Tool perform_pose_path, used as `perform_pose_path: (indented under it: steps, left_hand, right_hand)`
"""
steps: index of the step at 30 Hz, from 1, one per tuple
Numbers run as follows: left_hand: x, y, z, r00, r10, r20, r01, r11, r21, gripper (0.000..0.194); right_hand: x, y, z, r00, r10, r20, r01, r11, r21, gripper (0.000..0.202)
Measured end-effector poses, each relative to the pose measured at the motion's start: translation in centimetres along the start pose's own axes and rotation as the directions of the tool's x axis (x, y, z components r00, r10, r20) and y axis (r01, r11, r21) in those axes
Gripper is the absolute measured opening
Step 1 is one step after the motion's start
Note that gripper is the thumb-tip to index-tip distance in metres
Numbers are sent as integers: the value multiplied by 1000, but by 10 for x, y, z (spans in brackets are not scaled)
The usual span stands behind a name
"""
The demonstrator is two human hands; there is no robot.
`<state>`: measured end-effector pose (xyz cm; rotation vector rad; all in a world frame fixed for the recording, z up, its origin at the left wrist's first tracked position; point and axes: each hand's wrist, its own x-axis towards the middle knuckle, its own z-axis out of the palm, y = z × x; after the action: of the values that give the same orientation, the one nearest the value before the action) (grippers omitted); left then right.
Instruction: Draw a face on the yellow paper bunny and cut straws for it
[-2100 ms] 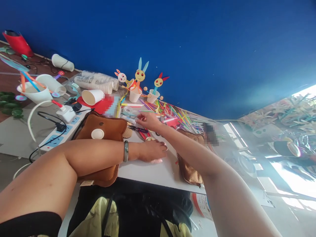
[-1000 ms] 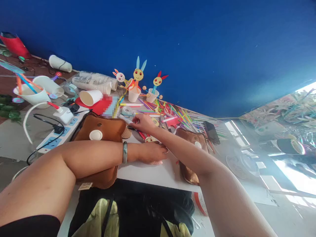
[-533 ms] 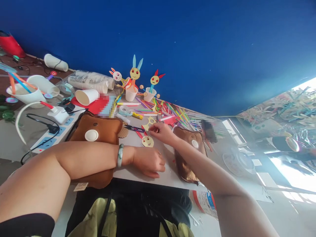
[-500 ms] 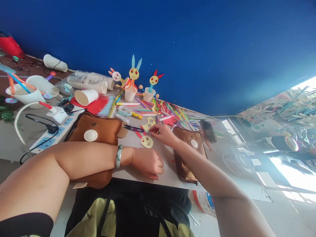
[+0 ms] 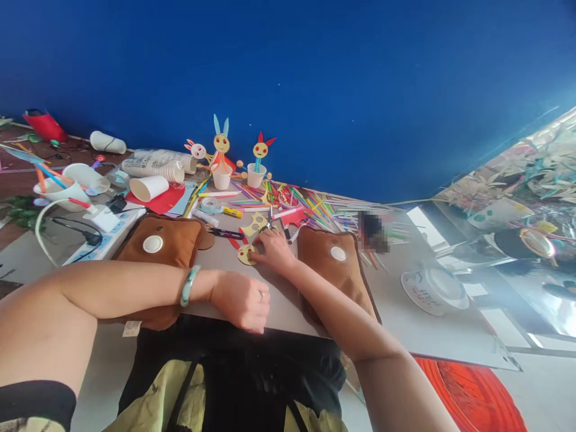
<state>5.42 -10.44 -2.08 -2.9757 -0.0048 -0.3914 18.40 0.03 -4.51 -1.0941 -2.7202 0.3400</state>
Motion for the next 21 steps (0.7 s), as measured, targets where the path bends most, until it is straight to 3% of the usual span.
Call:
perform_pose_path:
  steps: [2,3,5,8,9,10,13,17,21]
  left_hand:
    - [-2,-12,-13,979,-187,86,187,982,7,28]
    - [-5,-20,-19,928,-355,116,354,935,31,27]
    - [-15,-39,-29,824,-558,101,548,829,111,28]
    - [-32,-62,-37,612,-789,59,764,609,215,19]
    - [-38,-67,-38,484,-871,85,836,488,251,16]
    - [-42,-69,-38,396,-908,134,866,418,273,17]
    - [-49,-71,-37,230,-934,273,910,306,280,19]
    - [-50,-70,-31,143,-931,334,933,240,269,23]
    - [-51,-78,-33,73,-950,303,947,161,278,28]
  right_hand:
    - [-1,-2,-2,999,12,37,-11,1000,-29,21]
    - [-2,-3,-2,999,13,48,-12,999,-39,20]
    - [-3,-5,-2,999,15,48,-12,999,-45,21]
    - [-4,-8,0,1000,12,5,-11,999,-46,27]
    - [-5,-8,1,1000,4,-10,-5,999,-44,27]
    - [-6,-9,2,1000,-6,-22,5,999,-41,25]
    - [-7,-9,4,999,-33,-40,32,999,-26,22]
    - [-8,-8,5,997,-55,-48,55,998,-13,18]
    - [-10,-9,6,994,-99,-54,99,995,4,16]
